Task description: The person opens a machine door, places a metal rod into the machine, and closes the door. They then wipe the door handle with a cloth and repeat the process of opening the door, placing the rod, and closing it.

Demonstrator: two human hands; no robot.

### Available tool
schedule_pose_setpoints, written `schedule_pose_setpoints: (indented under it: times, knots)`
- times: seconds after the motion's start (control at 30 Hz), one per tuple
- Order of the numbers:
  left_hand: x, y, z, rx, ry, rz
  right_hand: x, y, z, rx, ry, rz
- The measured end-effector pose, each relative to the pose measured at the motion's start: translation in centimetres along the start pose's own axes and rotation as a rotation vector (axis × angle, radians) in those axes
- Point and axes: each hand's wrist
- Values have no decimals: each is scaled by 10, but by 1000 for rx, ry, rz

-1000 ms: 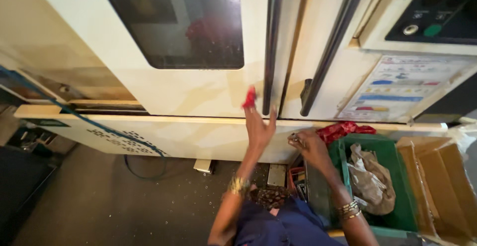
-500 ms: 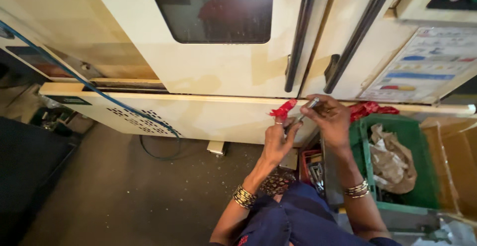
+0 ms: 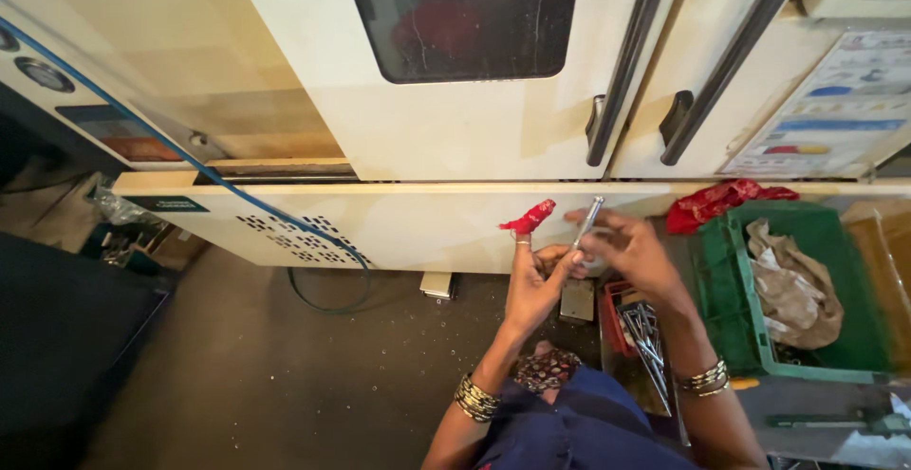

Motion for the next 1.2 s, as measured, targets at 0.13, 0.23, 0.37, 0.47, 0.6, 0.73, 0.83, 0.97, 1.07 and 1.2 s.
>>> schedule_pose_setpoints:
  times: [0.13,0.23,0.37,0.47,0.6,0.73,0.83,0.97,1.07,1.2]
  knots:
    - [3,4,-3,39,-92,9,-16,11,-4,-98,3,91]
    - [1,10,4,-7,-146,6,-17,13,-8,-3,-36,172]
    - [-1,15,20,-45,-175,35,-23,12,-3,100,-73,190]
    - [0,18,30,-71,-197,62,-34,9,5,157,-120,226]
    - [4,21,42,-142,-354,45,-34,-1,-4,206,-218,311]
    - [11,22,54,-102,-407,171,-13,-6,-35,76,-34,319]
    - [13,19,58,-70,-547,197,-24,-6,-45,9,185,90]
    - [16,19,57,-263,-723,177,-33,-5,-44,-7,3,25]
    - [16,21,57,-257,-741,187,-27,-6,-39,-21,5,95]
    - [14,22,61,-118,-770,195,-19,-7,-32,-5,8,128]
Point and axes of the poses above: each hand's wrist, its own y-axis away from the middle knuckle, its own x-axis out of the back of the hand, z = x × y, and after that the axes turned 3 degrees about y, right-handed
